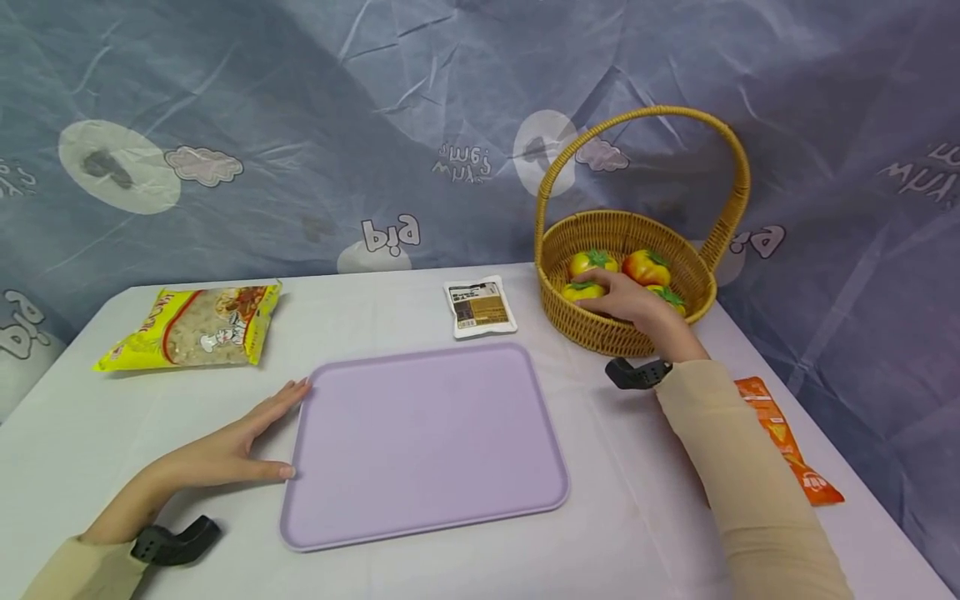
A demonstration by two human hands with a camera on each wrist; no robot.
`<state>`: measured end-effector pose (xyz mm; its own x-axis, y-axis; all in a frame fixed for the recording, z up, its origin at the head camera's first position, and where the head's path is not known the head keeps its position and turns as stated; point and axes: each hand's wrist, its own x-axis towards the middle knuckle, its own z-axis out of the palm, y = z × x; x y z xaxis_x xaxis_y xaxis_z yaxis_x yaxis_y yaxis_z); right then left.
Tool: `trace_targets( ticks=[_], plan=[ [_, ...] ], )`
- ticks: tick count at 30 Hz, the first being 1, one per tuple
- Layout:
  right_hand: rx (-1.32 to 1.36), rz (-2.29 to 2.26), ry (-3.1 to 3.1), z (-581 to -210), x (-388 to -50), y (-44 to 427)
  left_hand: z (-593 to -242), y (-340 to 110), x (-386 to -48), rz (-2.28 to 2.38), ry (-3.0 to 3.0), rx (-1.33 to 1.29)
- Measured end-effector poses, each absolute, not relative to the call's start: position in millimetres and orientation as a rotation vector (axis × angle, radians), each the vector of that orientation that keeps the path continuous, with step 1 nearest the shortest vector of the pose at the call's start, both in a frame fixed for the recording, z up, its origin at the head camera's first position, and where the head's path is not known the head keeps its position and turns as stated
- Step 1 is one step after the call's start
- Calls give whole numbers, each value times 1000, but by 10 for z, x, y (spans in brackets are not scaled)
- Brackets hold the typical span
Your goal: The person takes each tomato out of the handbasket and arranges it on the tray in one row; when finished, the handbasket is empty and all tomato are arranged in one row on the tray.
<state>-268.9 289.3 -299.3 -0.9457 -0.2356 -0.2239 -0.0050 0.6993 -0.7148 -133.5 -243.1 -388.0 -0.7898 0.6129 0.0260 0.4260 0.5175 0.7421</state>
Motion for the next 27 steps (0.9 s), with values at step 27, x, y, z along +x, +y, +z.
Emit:
trace_targets(
  ticks=[27],
  plan=[
    [-846,-1582,2670,-3183,-1985,726,-3909,-2443,-1318,1072,2565,766]
  ],
)
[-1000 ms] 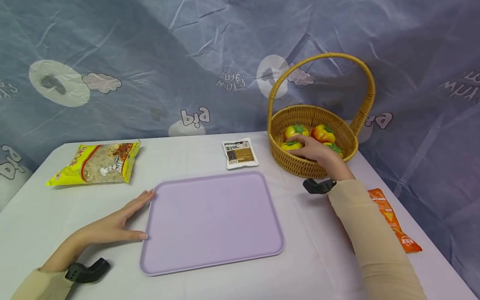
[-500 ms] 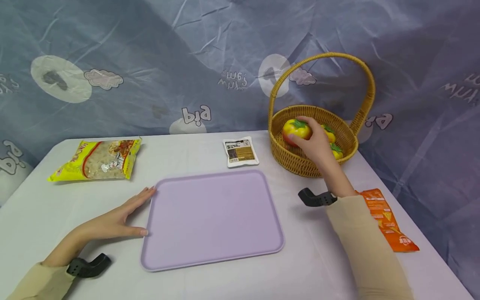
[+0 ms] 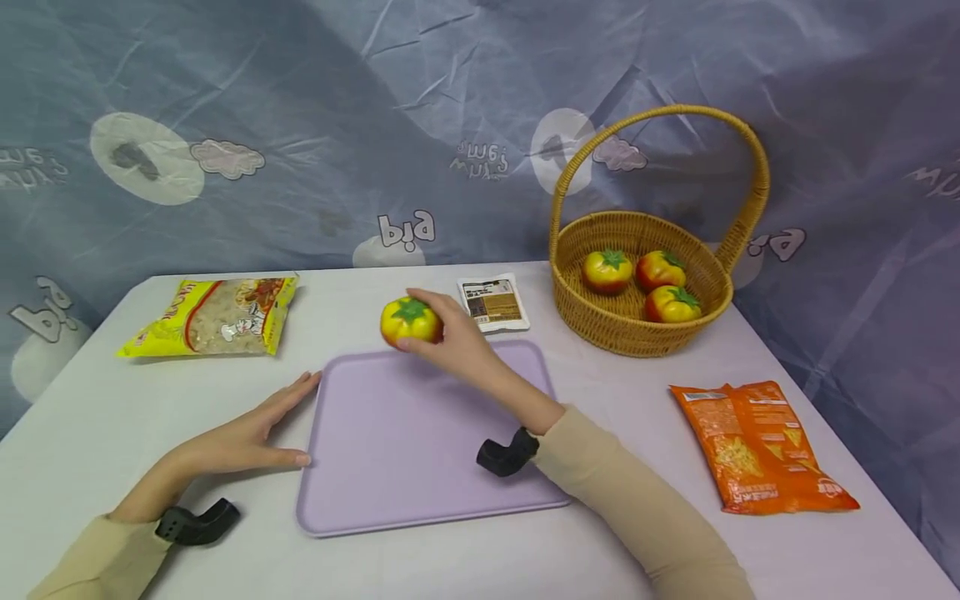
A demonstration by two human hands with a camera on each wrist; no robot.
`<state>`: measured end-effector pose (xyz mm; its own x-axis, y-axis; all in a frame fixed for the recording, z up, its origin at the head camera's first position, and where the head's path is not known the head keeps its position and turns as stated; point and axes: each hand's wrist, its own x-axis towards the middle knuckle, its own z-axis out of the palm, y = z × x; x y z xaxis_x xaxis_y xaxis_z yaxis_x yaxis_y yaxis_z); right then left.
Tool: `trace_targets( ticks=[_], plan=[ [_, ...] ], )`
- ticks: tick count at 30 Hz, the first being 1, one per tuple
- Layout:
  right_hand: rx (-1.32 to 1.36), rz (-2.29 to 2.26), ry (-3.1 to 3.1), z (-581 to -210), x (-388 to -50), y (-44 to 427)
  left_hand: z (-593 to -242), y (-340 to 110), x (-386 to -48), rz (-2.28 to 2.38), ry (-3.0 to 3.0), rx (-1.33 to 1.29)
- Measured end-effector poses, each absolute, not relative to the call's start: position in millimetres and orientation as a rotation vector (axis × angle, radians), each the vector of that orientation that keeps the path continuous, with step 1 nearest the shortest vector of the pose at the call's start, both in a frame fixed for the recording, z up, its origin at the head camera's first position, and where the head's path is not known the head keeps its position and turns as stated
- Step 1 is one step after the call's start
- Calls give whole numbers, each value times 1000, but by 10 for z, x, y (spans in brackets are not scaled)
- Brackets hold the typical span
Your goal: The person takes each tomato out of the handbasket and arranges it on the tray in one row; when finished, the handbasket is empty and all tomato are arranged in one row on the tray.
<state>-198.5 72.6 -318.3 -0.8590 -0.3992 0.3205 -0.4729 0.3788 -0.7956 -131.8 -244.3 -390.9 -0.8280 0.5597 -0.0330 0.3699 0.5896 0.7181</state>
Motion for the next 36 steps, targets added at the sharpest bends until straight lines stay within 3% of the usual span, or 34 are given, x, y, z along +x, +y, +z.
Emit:
trace_targets(
  ticks=[8,19,36],
  plan=[
    [996,1431,-2646,-3502,-1964,274,-3927,-2361,-1361,1051,2561,774],
    [1042,1404,-2675,-3705,-1984,118,-3914,-2314,-1394,1049,2544,785],
    [1103,1317,-2805,-3710,-2013,-40,-3901,-2419,-1310,1053,2575,758]
  ],
)
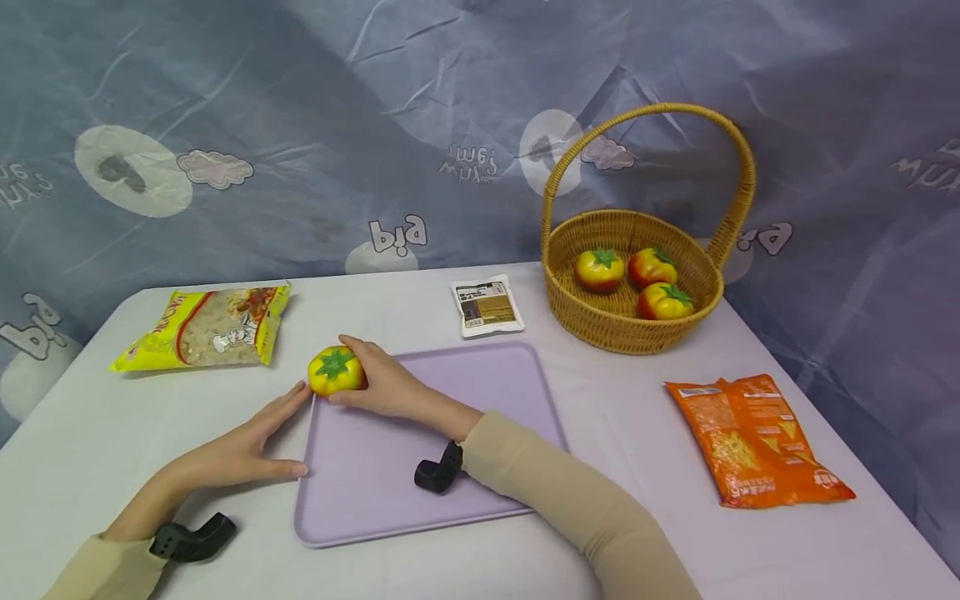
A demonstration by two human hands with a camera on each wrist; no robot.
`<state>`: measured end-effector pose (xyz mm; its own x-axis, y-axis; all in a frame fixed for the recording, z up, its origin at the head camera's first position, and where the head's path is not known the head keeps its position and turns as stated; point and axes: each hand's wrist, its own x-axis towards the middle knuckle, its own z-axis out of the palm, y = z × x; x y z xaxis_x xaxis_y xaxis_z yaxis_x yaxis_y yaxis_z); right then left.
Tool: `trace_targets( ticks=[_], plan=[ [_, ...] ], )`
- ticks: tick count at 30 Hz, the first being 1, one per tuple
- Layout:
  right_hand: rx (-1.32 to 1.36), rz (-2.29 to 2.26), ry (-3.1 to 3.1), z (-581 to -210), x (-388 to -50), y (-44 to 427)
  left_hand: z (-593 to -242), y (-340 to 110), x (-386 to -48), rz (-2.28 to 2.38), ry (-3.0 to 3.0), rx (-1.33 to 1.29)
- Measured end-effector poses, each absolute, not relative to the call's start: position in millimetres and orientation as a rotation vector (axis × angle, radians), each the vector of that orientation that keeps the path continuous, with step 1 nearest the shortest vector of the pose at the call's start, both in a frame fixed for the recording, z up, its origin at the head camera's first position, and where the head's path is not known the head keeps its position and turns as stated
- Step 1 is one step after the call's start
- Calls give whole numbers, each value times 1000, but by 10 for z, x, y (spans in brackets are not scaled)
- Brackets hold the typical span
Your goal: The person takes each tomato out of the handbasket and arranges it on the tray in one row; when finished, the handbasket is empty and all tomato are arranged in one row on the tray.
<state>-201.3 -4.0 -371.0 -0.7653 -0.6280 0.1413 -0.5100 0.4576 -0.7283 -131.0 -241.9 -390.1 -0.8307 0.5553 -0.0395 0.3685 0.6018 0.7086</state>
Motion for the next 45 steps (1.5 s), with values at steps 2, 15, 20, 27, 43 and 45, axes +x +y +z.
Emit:
trace_targets(
  ticks=[2,15,20,27,43,45],
  plan=[
    [-1013,-1174,2559,-3689,-2000,-28,-3917,-2430,-1292,1061,2576,760],
    [-1243,-1157,2663,-2816,-1869,808,-3913,-2430,-1309,1057,2582,760],
    [-1288,-1328,2675,-2425,-1875,1384,-3898,-2423,-1308,1055,2588,766],
    [-1059,-1529,2818,-2115,-1980,2039,-3894,-2418,-1301,1064,2584,764],
    [-258,-1731,2728,-2190,-2683,2751,-3905,-2428,-1298,1091,2583,777],
    [-164,-1811,2649,-2258,-2762,2796,-3904,-2422,-1305,1095,2576,781]
  ],
)
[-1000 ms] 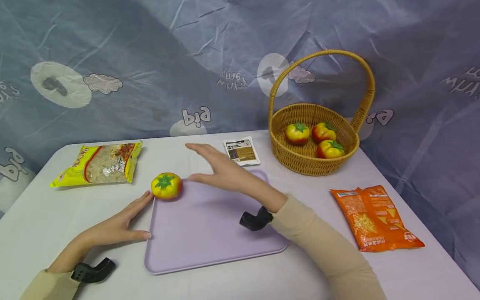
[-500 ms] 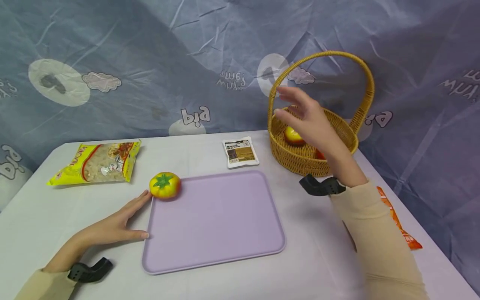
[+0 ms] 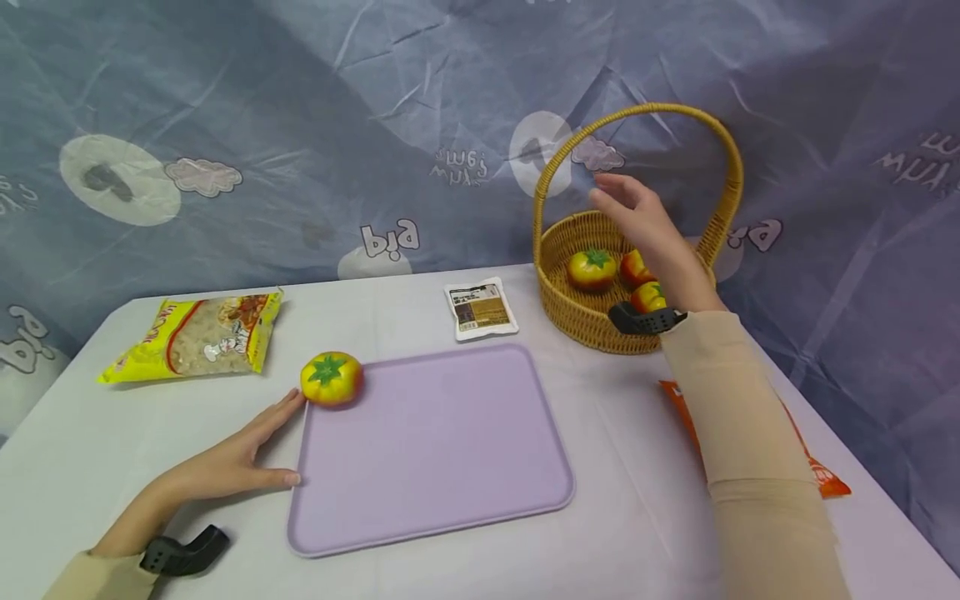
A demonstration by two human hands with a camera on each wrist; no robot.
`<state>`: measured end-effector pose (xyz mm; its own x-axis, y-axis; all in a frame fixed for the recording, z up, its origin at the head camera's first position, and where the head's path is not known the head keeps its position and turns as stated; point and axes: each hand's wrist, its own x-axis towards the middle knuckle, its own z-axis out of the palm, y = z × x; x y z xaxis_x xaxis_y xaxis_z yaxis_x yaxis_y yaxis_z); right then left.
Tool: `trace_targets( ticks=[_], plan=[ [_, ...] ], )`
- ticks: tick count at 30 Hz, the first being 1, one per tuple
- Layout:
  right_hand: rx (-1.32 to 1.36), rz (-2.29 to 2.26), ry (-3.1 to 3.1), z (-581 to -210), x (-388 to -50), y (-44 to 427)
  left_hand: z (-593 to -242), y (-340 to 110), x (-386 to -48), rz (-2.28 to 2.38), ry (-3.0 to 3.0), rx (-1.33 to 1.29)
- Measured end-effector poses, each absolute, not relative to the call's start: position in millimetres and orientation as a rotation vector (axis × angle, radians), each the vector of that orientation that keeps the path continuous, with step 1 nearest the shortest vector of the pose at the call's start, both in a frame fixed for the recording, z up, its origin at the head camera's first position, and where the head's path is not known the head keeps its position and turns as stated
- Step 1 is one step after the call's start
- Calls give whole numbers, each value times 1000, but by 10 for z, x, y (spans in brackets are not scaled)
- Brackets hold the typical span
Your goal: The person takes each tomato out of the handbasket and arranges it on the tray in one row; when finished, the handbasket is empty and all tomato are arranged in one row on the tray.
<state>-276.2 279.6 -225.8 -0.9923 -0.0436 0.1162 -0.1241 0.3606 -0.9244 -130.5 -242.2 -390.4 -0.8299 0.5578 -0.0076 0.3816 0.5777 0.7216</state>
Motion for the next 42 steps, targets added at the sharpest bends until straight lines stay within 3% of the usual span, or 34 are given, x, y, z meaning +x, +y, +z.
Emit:
trace_targets(
  ticks=[6,17,29,36,42],
  plan=[
    [-2,1945,-2441,-2482,-2912,2905,-3910,-2410,-1303,1097,2568,775],
    [-194,1948,-2583,-2774,-3064,2940,-3884,-2442,-1312,1091,2590,772],
    [-12,1390,-3070,-2991,-3087,3002,-3966,-2398,-1241,1128,2565,738],
    [149,1249,-3172,-3059,-3151,2995,-3951,-2393,-1288,1117,2564,729],
    [121,1266,-3123,-3077,-3203,2978,-3926,-2420,-1310,1096,2593,738]
  ],
)
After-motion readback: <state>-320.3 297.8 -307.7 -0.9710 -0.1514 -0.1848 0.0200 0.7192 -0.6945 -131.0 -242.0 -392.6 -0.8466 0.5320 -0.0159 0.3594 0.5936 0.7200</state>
